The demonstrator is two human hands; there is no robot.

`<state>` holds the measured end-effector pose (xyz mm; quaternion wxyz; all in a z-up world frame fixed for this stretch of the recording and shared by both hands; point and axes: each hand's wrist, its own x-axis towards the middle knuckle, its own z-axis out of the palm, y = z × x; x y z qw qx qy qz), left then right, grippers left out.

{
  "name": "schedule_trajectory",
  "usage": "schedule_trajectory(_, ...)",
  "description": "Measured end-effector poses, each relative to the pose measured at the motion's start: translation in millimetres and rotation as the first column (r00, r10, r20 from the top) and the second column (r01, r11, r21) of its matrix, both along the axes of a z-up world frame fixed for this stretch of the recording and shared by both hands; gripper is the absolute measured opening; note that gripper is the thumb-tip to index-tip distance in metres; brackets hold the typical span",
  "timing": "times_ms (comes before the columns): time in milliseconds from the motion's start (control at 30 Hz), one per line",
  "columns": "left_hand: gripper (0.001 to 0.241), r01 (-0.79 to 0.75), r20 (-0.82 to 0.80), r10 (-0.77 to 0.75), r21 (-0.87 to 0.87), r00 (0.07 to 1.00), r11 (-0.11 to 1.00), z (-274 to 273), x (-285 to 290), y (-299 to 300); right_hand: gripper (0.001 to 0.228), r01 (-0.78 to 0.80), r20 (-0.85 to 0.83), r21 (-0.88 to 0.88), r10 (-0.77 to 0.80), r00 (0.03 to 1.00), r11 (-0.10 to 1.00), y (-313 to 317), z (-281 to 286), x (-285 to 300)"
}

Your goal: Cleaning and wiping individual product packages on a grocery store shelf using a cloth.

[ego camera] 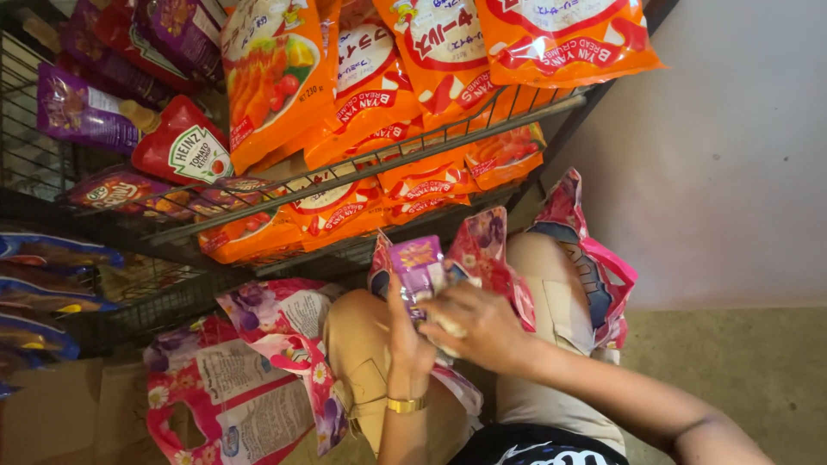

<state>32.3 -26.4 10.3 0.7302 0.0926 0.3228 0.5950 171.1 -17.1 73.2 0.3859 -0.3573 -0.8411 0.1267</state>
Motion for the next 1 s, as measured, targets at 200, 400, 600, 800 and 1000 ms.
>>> schedule_trajectory(200,0.053,0.029,0.083,-0.036,0.081,0.996,0.996,-19,-2,-6,0.015,0.038,0.035,0.03,-0.039,0.999,0.999,29,-5,16)
schedule_trajectory(400,0.047,0.012,0.095,-0.018,0.057,0.995,0.998,-24,-4,-7,0.019,0.201,0.015,0.028,-0.201,0.979,0.979,41,16,13)
schedule_trajectory(600,0.064,-0.039,0.056,0.036,0.058,0.998,0.998,17,-8,7,0.017,0.097,-0.047,-0.097,-0.102,0.994,0.991,5,-3,8)
schedule_trajectory(800,0.089,-0.044,-0.062,0.05,0.09,0.997,0.995,-2,0,8,0.018,0.147,-0.116,-0.234,-0.178,0.977,0.961,-23,2,-10)
schedule_trajectory(1000,0.09,-0.053,0.03,0.051,0.073,0.998,0.996,-2,-1,7,0.016,0.144,-0.091,-0.109,-0.154,0.984,0.984,-21,-6,-9)
